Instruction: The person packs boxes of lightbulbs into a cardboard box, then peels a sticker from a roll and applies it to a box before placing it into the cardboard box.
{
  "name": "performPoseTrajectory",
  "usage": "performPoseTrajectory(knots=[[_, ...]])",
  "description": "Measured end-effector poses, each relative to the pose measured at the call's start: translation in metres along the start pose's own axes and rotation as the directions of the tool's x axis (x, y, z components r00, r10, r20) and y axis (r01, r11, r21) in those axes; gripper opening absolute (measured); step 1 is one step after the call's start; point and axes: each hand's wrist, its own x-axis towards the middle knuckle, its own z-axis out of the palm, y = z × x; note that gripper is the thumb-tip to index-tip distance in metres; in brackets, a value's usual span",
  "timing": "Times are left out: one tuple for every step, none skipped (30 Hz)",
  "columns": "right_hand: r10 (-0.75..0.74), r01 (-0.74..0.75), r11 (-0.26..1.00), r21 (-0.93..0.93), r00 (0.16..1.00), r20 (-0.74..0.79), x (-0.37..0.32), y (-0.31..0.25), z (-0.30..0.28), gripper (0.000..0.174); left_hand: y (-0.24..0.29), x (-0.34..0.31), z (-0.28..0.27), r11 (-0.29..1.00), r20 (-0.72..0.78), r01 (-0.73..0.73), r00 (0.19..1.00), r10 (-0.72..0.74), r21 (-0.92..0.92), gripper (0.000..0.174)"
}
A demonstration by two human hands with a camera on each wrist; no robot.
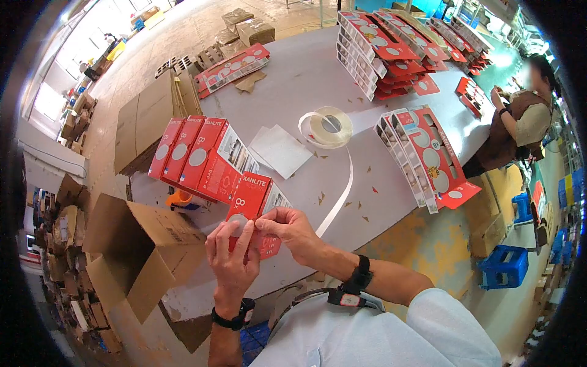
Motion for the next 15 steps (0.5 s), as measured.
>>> performPoseTrajectory(knots=[[0.002, -0.002, 1.000, -0.005, 1.000, -0.003, 0.000, 0.000, 0.000, 0.011, 0.000, 0.000, 0.000, 1.000, 0.001, 0.005, 1.000, -0.005, -0.007, 0.038], [0.004, -0.004, 1.000, -0.011, 1.000, -0.006, 0.000, 0.000, 0.000, 0.011, 0.000, 0.001, -0.001, 1.000, 0.001, 0.011, 1.000, -0.011, -0.013, 0.039], [0.016, -0.016, 1.000, -0.011, 1.000, -0.013, 0.001, 0.001, -0.001, 0.011, -0.001, 0.001, -0.001, 1.000, -0.001, 0.009, 1.000, -0.009, -0.020, 0.039], [0.029, -0.029, 1.000, -0.011, 0.999, -0.020, 0.002, 0.002, -0.002, 0.011, -0.001, 0.000, -0.001, 1.000, -0.003, 0.007, 1.000, -0.007, -0.027, 0.040], [0.042, -0.042, 0.999, -0.011, 0.999, -0.027, 0.003, 0.002, -0.003, 0.012, -0.001, 0.000, -0.001, 0.999, -0.005, 0.006, 1.000, -0.006, -0.034, 0.040], [0.065, -0.065, 0.998, 0.006, 0.998, -0.024, 0.004, 0.002, -0.004, 0.012, -0.001, 0.000, -0.001, 0.999, -0.007, 0.008, 1.000, -0.008, -0.042, 0.040], [0.088, -0.087, 0.996, 0.023, 0.996, -0.020, 0.004, 0.002, -0.005, 0.013, 0.000, 0.001, -0.001, 0.999, -0.009, 0.010, 1.000, -0.011, -0.049, 0.040], [0.109, -0.108, 0.993, 0.039, 0.994, -0.015, 0.005, 0.001, -0.006, 0.013, 0.001, 0.002, -0.001, 0.998, -0.012, 0.011, 1.000, -0.012, -0.056, 0.040], [0.110, -0.109, 0.993, 0.032, 0.994, -0.012, 0.005, 0.001, -0.007, 0.014, 0.002, 0.003, -0.001, 0.999, -0.011, 0.009, 1.000, -0.010, -0.051, 0.040], [0.110, -0.110, 0.994, 0.025, 0.994, -0.008, 0.006, 0.000, -0.007, 0.015, 0.003, 0.003, -0.001, 0.999, -0.011, 0.007, 1.000, -0.007, -0.046, 0.039], [0.110, -0.110, 0.994, 0.018, 0.994, -0.005, 0.006, 0.000, -0.008, 0.016, 0.004, 0.004, -0.001, 0.999, -0.010, 0.003, 1.000, -0.003, -0.041, 0.039], [0.110, -0.111, 0.994, -0.016, 0.994, -0.016, 0.006, 0.002, -0.011, 0.017, 0.004, 0.003, 0.000, 0.999, -0.010, -0.004, 1.000, 0.003, -0.037, 0.039], [0.110, -0.112, 0.993, -0.048, 0.994, -0.027, 0.007, 0.005, -0.016, 0.019, 0.004, 0.002, 0.001, 0.999, -0.010, -0.011, 1.000, 0.011, -0.034, 0.038], [0.110, -0.113, 0.990, -0.080, 0.993, -0.040, 0.007, 0.009, -0.021, 0.020, 0.004, 0.001, 0.002, 0.999, -0.008, -0.019, 1.000, 0.019, -0.032, 0.038], [0.123, -0.125, 0.990, -0.063, 0.992, -0.041, 0.008, 0.014, -0.024, 0.022, 0.004, 0.000, 0.003, 0.999, -0.012, -0.025, 1.000, 0.025, -0.036, 0.038]])
